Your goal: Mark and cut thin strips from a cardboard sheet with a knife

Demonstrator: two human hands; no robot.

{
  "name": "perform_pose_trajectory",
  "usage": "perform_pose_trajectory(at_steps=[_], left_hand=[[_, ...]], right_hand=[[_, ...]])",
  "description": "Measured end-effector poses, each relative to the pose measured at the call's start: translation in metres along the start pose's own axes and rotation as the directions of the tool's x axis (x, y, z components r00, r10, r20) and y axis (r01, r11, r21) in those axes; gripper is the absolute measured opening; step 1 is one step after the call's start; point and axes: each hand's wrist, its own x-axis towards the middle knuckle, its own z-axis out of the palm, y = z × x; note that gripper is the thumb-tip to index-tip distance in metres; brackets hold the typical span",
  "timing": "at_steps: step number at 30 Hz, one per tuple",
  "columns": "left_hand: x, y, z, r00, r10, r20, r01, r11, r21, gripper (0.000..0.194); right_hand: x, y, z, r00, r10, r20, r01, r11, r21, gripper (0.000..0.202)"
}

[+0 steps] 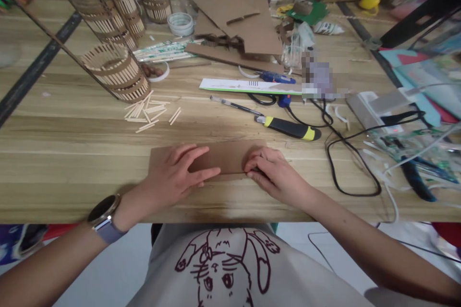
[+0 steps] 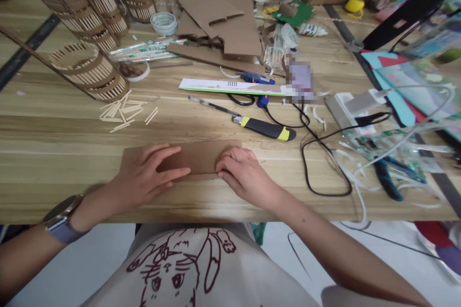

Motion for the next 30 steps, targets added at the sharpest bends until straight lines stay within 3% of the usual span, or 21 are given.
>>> perform_pose_trajectory(at_steps=[4,8,10,13,18,22,25,26,28,30], left_hand=[[0.0,-0.003,0.001,0.999,0.038,0.034,-0.039,0.999,0.012,0.04],[0.001,-0.006,0.004,0.998,0.062,0.025,-0.063,0.998,0.028,0.039],[0.001,-0.007,0.004,0.998,0.059,0.025,-0.06,0.998,0.03,0.04],[0.001,-0.006,0.005,0.998,0.063,0.027,-0.064,0.997,0.037,0.04],[0.001,-0.006,0.006,0.997,0.073,0.003,-0.073,0.994,0.078,0.037],[0.001,-0.005,0.007,0.997,0.078,-0.002,-0.077,0.993,0.092,0.038],[0.001,-0.005,0.006,0.997,0.073,0.011,-0.073,0.993,0.087,0.038],[0.001,-0.005,0.006,0.998,0.066,0.013,-0.067,0.994,0.085,0.039],[0.0,-0.006,0.006,0.998,0.061,0.009,-0.061,0.995,0.084,0.039],[0.0,-0.006,0.007,0.998,0.066,-0.003,-0.066,0.994,0.086,0.039]], right_hand=[[-0.003,0.015,-0.022,0.992,0.018,-0.125,-0.024,0.998,-0.052,0.013],[-0.014,0.051,-0.049,0.93,0.166,-0.327,-0.285,0.889,-0.36,0.028],[-0.019,0.069,-0.056,0.926,0.23,-0.301,-0.348,0.828,-0.44,0.039],[-0.022,0.085,-0.059,0.95,0.235,-0.207,-0.31,0.796,-0.52,0.042],[-0.019,0.084,-0.056,0.961,0.209,-0.179,-0.275,0.692,-0.667,0.042],[-0.023,0.071,-0.056,0.878,0.355,-0.321,-0.462,0.804,-0.376,0.038],[-0.027,0.052,-0.056,0.77,0.55,-0.322,-0.545,0.831,0.116,0.038],[-0.028,0.044,-0.056,0.742,0.619,-0.259,-0.53,0.777,0.339,0.038],[-0.028,0.03,-0.053,0.702,0.707,-0.085,-0.455,0.538,0.71,0.041],[-0.028,0.02,-0.049,0.682,0.73,0.044,-0.399,0.322,0.859,0.044]])
